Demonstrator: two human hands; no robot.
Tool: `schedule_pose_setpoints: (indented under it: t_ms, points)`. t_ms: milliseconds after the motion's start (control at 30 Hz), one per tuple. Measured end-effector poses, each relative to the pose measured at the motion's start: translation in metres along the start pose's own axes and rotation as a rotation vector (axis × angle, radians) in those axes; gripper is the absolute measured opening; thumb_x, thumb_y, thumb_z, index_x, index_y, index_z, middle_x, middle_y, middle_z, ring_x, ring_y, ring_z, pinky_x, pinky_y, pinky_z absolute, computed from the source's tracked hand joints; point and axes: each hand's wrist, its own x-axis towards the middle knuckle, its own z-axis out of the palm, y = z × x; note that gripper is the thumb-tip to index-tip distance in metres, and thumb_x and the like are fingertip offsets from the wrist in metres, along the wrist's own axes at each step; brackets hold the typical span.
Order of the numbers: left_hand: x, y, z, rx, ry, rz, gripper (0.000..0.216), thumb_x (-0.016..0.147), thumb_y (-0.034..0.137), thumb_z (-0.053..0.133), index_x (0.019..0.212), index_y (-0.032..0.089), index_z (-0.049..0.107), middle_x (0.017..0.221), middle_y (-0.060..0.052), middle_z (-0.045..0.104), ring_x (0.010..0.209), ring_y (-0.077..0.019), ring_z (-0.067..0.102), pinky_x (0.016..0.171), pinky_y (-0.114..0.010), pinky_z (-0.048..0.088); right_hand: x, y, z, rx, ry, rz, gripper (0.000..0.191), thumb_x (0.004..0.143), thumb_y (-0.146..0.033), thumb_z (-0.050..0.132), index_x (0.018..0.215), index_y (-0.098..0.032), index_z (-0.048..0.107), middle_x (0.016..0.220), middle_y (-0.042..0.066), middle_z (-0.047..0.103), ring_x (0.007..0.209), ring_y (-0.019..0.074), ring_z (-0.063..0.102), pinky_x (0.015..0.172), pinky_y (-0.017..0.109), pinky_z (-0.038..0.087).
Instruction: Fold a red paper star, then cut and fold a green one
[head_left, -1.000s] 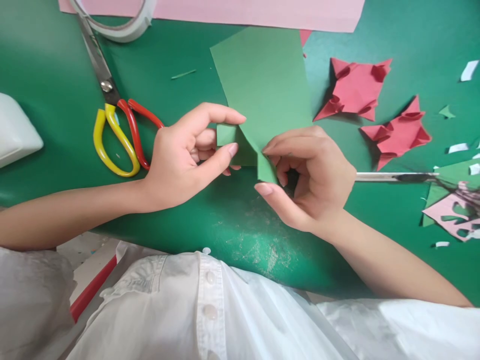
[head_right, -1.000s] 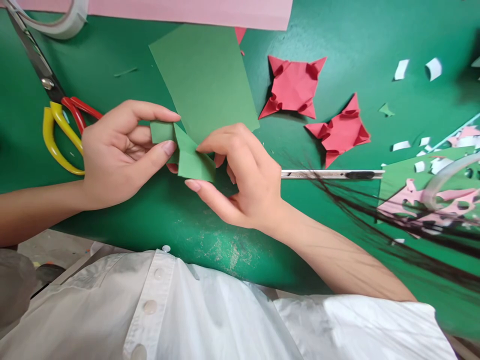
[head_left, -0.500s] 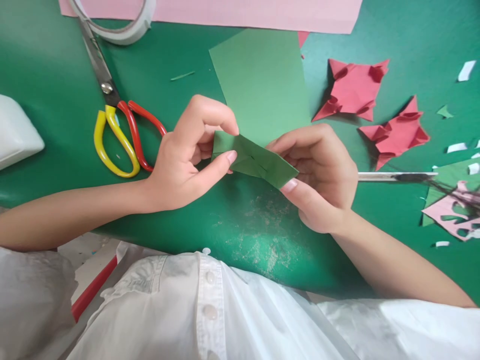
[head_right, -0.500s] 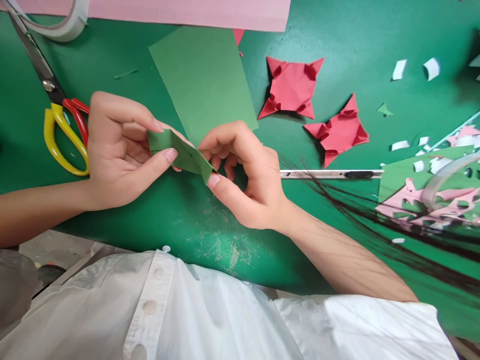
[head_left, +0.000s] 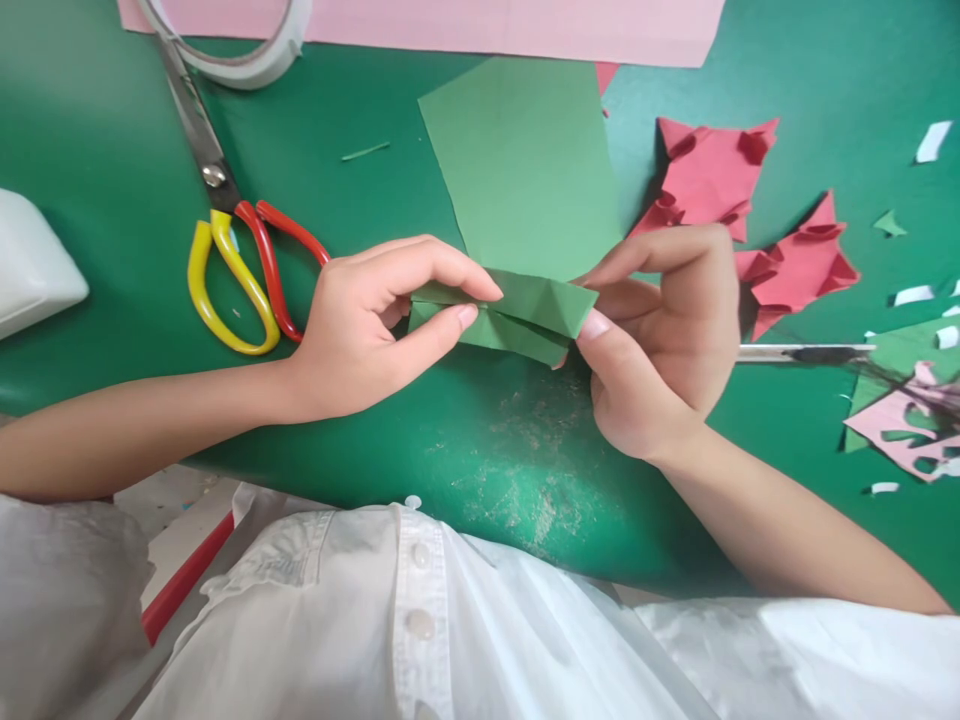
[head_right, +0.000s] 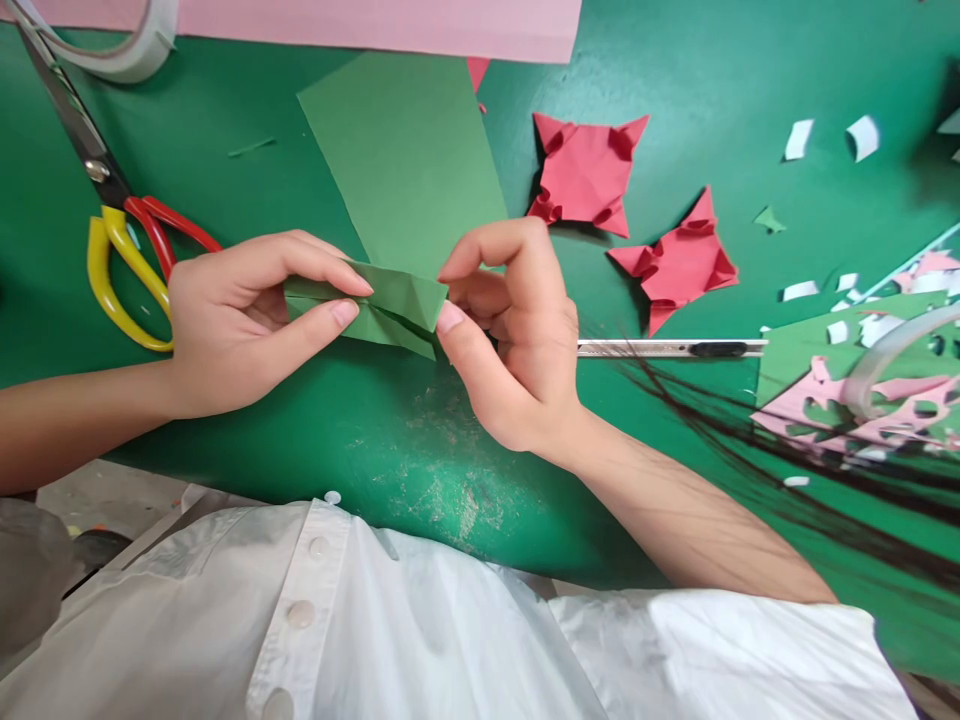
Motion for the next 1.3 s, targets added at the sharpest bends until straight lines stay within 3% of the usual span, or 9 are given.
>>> schedule_pose_setpoints:
  t_ms: [200, 333, 567, 700, 900, 1000, 1133, 1300]
  points:
    - [0.002, 0.001, -0.002, -0.038, 0.007, -0.012, 0.016, 0.088, 0.011, 0.065, 0.095, 0.023, 0.071, 0.094, 0.004, 0.076, 0.090, -0.0151, 0.074, 0.077, -0.028, 0.064, 0.002, -0.005, 0.004, -0.087, 0.104, -0.015, 0.013, 0.092, -0.021, 0.063, 0.092, -0.026, 0.051, 0.077, -0.006, 0.052, 0.052, 0.0052, 0.049, 0.042, 0.020, 0.043]
    - [0.002, 0.001, -0.002, -0.049, 0.023, -0.011, 0.017, 0.086, 0.009, 0.066, 0.096, 0.023, 0.071, 0.095, 0.005, 0.077, 0.091, -0.0148, 0.075, 0.078, -0.027, 0.066, 0.001, -0.005, 0.003, -0.126, 0.095, -0.059, 0.016, 0.088, -0.011, 0.064, 0.093, -0.024, 0.057, 0.081, -0.004, 0.056, 0.055, 0.0061, 0.053, 0.044, 0.020, 0.049]
    - [0.002, 0.002, -0.001, -0.044, 0.026, -0.029, 0.020, 0.085, 0.005, 0.065, 0.097, 0.021, 0.072, 0.096, 0.004, 0.077, 0.089, -0.0130, 0.074, 0.072, -0.022, 0.065, -0.001, -0.004, 0.002, -0.179, 0.126, -0.089, 0.022, 0.084, -0.010, 0.068, 0.098, -0.025, 0.062, 0.089, -0.003, 0.061, 0.059, 0.0071, 0.059, 0.049, 0.021, 0.055]
    - [0.000, 0.005, -0.002, 0.020, -0.011, -0.050, 0.019, 0.089, 0.010, 0.062, 0.102, 0.022, 0.070, 0.100, 0.004, 0.076, 0.085, -0.0120, 0.074, 0.066, -0.020, 0.064, -0.001, -0.006, 0.002, -0.214, 0.079, -0.088, 0.030, 0.084, -0.009, 0.067, 0.107, -0.027, 0.063, 0.095, -0.001, 0.060, 0.069, 0.0100, 0.064, 0.054, 0.022, 0.057]
    - [0.002, 0.004, -0.002, 0.032, -0.055, 0.054, 0.021, 0.094, 0.012, 0.055, 0.098, 0.027, 0.070, 0.092, 0.005, 0.075, 0.073, -0.0086, 0.071, 0.062, -0.020, 0.060, -0.002, -0.008, 0.004, -0.266, 0.014, -0.059, 0.038, 0.083, -0.012, 0.067, 0.114, -0.032, 0.059, 0.095, -0.001, 0.059, 0.072, 0.0118, 0.064, 0.053, 0.023, 0.054]
    - [0.002, 0.000, -0.002, 0.083, -0.084, 0.143, 0.028, 0.094, 0.010, 0.054, 0.097, 0.032, 0.071, 0.078, 0.007, 0.074, 0.068, -0.0083, 0.069, 0.074, -0.024, 0.061, -0.003, -0.008, 0.004, -0.279, -0.017, -0.062, 0.042, 0.081, -0.013, 0.067, 0.117, -0.032, 0.056, 0.092, -0.001, 0.059, 0.071, 0.0118, 0.064, 0.053, 0.023, 0.053]
    - [0.001, -0.005, 0.000, 0.125, -0.057, 0.236, 0.035, 0.091, 0.007, 0.054, 0.104, 0.032, 0.072, 0.081, 0.009, 0.076, 0.062, -0.0075, 0.067, 0.099, -0.032, 0.059, -0.004, -0.007, 0.005, -0.299, -0.026, -0.070, 0.041, 0.083, -0.016, 0.065, 0.120, -0.031, 0.055, 0.091, -0.001, 0.060, 0.072, 0.0131, 0.064, 0.052, 0.024, 0.053]
    - [0.000, -0.003, 0.001, 0.118, -0.052, 0.178, 0.034, 0.093, 0.012, 0.054, 0.113, 0.033, 0.072, 0.071, 0.007, 0.071, 0.063, -0.0101, 0.068, 0.087, -0.031, 0.063, -0.004, -0.008, 0.005, -0.329, -0.050, -0.080, 0.044, 0.085, -0.022, 0.067, 0.124, -0.032, 0.052, 0.094, 0.000, 0.062, 0.073, 0.0144, 0.064, 0.051, 0.026, 0.053]
